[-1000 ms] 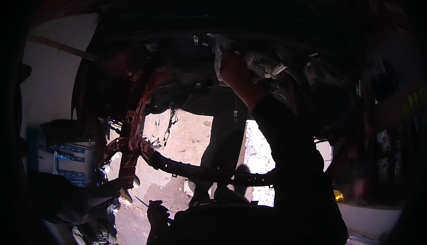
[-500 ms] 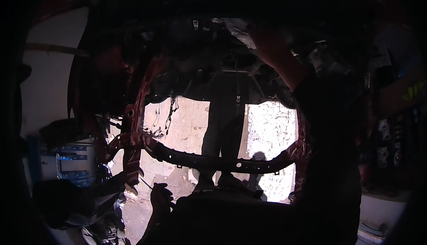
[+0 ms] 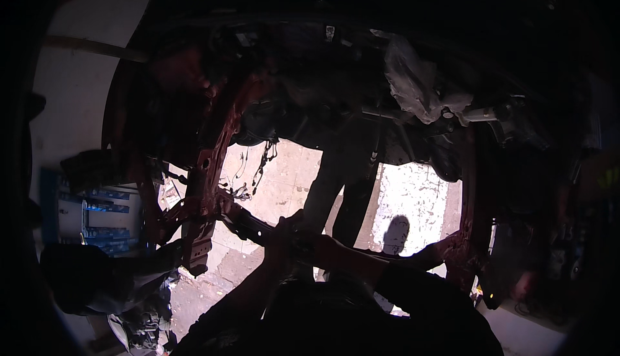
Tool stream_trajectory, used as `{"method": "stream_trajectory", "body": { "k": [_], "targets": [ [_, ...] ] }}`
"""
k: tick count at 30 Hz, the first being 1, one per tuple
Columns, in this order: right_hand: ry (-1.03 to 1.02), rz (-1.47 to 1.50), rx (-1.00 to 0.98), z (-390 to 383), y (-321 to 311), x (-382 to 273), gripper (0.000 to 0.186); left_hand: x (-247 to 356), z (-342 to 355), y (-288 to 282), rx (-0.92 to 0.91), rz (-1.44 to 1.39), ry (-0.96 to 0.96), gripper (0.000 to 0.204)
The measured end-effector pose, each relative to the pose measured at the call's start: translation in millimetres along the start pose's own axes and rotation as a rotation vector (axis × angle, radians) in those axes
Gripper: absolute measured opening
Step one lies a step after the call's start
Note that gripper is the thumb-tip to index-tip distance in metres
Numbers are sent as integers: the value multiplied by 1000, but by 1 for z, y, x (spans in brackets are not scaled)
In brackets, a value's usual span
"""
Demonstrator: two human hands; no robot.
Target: The person uses a pneumatic impact wrench to remove bolts from a red car bumper, then uses a screwdriver to pry off clips and detach the bumper. The person places the removed bumper aside and continues to work on the car's front frame.
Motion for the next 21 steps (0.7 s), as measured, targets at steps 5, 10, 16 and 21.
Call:
{"method": "stream_trajectory", "body": {
  "k": [5, 10, 16, 21],
  "targets": [
    [505, -156, 135, 46, -41, 129, 39, -16, 181, 34, -193, -151, -82, 72],
    [729, -187, 375, 38, -69, 234, 22, -74, 404, -30, 119, -516, -224, 80],
    [334, -972, 146, 37, -1, 274, 18, -122, 545, -35, 76, -599, -287, 60],
    [258, -776, 189, 40, 44, 268, 12, -71, 494, 0, 60, -1059, -37, 37]
  ]
}}
Point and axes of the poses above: each hand's wrist, its own z-axis towards the middle knuckle, its own y-axis out of the palm, x = y × z, the point moved 4 cm from there along z, towards the middle knuckle, and after that the axes turned 15 degrees about -z, right-handed, at the moved point
